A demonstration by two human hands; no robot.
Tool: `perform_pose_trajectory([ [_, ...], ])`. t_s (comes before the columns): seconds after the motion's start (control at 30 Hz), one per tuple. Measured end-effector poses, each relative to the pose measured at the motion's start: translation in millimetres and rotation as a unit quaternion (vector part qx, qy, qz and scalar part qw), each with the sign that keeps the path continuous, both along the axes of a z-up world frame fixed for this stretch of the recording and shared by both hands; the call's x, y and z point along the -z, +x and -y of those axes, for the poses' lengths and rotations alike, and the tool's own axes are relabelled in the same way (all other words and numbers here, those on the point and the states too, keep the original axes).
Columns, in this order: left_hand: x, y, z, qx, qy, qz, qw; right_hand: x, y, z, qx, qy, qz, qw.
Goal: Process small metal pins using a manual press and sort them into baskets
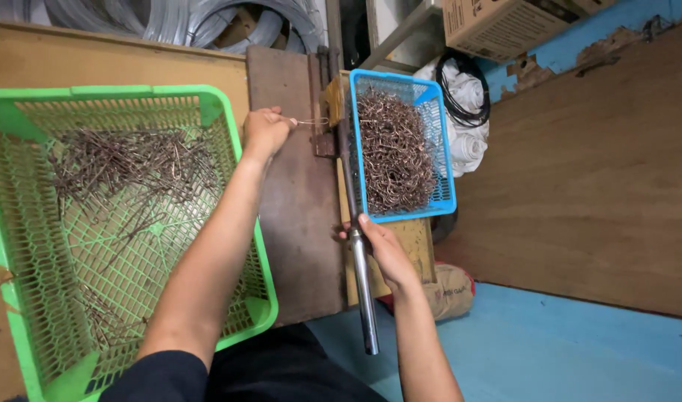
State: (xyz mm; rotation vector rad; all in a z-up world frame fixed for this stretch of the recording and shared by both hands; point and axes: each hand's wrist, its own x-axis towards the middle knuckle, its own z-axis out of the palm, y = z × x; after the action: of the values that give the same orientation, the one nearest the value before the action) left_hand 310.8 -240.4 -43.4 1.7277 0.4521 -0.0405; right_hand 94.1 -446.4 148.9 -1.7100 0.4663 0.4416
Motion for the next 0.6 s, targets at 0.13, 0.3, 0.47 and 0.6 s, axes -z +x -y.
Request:
perform_pose_trajectory([
  [0.13,-1,-3,5,-0.003,-0.007,0.019,1.0,10,1,5,0.014,0.003,-0.003,1.0],
  [0.3,24,4,35,0.035,0.014,0.071,0.997,16,1,11,0.009,-0.015,0.0,1.0],
  [0.47,21,6,41,0.029,-0.004,0.07,0.997,11,-1,8,0.027,-0.014,0.007,1.0],
  [0.6,20,12,45,0.053,0.022,0.107,0.993,8,4,3,0.031,-0.017,0.005,0.999],
])
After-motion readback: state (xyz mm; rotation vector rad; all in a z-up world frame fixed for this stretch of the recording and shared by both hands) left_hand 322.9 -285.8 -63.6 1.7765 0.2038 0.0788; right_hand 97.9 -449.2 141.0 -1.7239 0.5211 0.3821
